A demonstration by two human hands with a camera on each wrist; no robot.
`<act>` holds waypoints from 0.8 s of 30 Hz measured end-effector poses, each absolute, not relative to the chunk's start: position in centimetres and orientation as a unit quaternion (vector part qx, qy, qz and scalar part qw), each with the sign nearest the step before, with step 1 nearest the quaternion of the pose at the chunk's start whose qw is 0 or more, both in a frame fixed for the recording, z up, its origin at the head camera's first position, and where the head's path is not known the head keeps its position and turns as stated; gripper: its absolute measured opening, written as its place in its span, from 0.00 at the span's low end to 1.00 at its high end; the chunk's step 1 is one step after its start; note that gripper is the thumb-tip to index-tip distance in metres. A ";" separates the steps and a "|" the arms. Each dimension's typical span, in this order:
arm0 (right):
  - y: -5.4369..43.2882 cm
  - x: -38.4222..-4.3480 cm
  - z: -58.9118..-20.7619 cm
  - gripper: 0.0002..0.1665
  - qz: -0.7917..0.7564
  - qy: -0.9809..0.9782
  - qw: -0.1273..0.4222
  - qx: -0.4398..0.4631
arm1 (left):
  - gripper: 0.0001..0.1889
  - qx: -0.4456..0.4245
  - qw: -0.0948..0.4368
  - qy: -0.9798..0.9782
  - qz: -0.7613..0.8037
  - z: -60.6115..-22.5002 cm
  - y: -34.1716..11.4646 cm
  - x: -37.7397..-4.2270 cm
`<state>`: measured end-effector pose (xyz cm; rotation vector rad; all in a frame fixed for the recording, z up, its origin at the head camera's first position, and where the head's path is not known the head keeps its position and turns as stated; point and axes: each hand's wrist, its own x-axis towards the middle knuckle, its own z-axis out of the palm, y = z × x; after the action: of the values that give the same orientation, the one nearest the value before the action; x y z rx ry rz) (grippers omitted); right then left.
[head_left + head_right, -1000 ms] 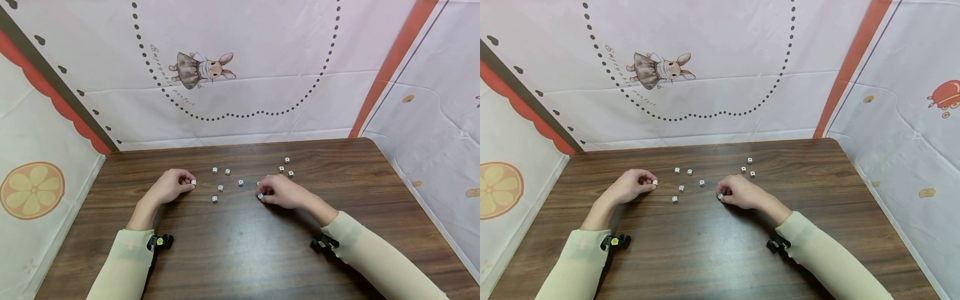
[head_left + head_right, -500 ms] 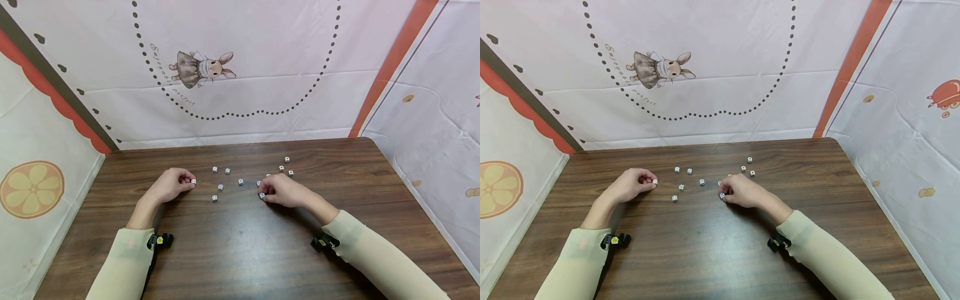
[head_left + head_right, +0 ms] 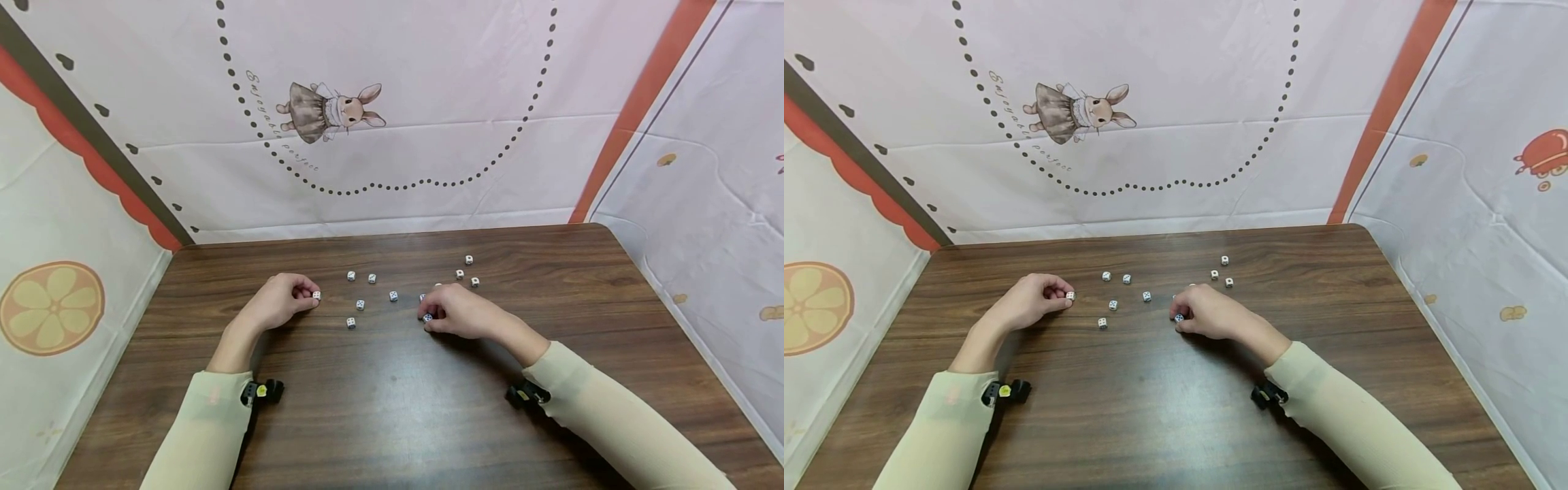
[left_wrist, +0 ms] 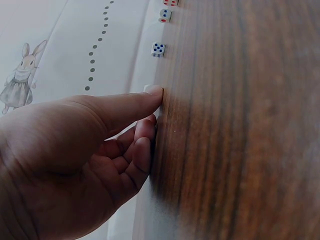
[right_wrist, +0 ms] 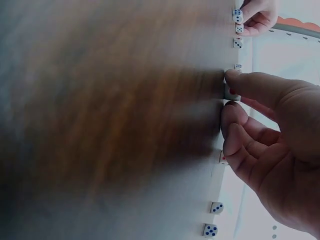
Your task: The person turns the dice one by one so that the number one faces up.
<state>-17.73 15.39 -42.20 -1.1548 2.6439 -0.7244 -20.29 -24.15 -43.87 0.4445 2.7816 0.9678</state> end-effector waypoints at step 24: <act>15.8 -17.7 -42.0 0.03 -0.278 0.883 0.088 -0.367 | 0.05 0.143 0.087 0.931 0.323 -43.7 -24.1 -20.1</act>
<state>-17.66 15.75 -42.02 -1.0926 2.6290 -0.8290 -20.15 -24.13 -43.70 0.4247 2.7738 0.9626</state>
